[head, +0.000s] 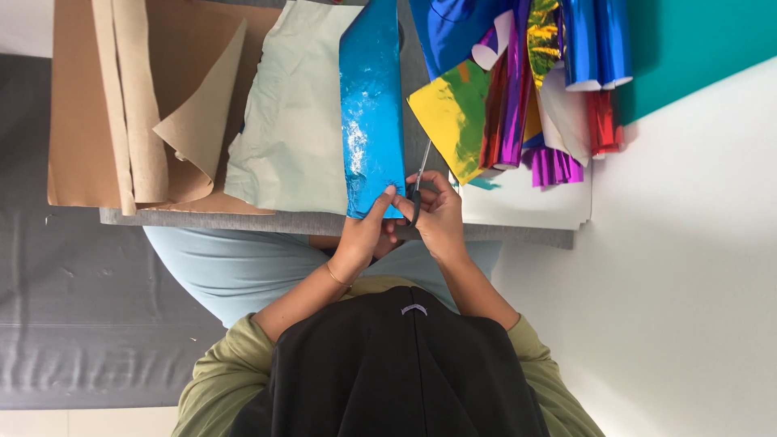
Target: The person is cutting a piece of blue decorative foil with scissors to fit a specific size or shape.
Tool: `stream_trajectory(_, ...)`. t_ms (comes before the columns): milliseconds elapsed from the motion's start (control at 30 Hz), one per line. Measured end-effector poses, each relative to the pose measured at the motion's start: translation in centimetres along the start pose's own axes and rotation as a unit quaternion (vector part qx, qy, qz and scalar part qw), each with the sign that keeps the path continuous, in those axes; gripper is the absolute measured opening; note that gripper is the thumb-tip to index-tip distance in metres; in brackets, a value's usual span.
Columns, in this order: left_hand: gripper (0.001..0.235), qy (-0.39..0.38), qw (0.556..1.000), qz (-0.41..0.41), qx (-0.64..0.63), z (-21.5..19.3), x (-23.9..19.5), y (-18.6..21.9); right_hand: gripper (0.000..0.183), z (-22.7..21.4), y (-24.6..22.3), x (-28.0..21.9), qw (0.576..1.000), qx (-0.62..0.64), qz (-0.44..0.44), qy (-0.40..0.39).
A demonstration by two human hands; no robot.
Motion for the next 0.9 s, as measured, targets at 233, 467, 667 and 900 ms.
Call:
stream_trajectory(233, 0.039, 0.018, 1.0, 0.002, 0.016, -0.3, -0.5, -2.3, 0.044, -1.0, 2.3, -1.6, 0.999, 0.036, 0.012, -0.004)
stream_trajectory(467, 0.04, 0.028, 0.993, 0.067, 0.088, -0.2, -2.3, -0.7, 0.044, -2.0, 0.1, -2.1, 0.998, 0.021, -0.057, 0.036)
stream_trajectory(667, 0.032, 0.033, 0.977, 0.138, 0.158, -1.1, -4.7, -0.4, 0.046, -2.1, -1.9, 1.1, 0.993, 0.028, -0.105, 0.035)
stream_trajectory(900, 0.032, 0.011, 0.984, 0.069, 0.162, -3.8, -5.9, -2.7, 0.046, -3.2, -2.7, 5.2, 0.988, -0.009, -0.139, 0.065)
Point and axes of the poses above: each hand's wrist, its own x-axis towards the middle knuckle, its own z-axis out of the palm, y = z × x, the point moved 4 cm from there along x, towards the middle knuckle, and after that the axes turned 5 degrees about -y, right-handed, at the moved point
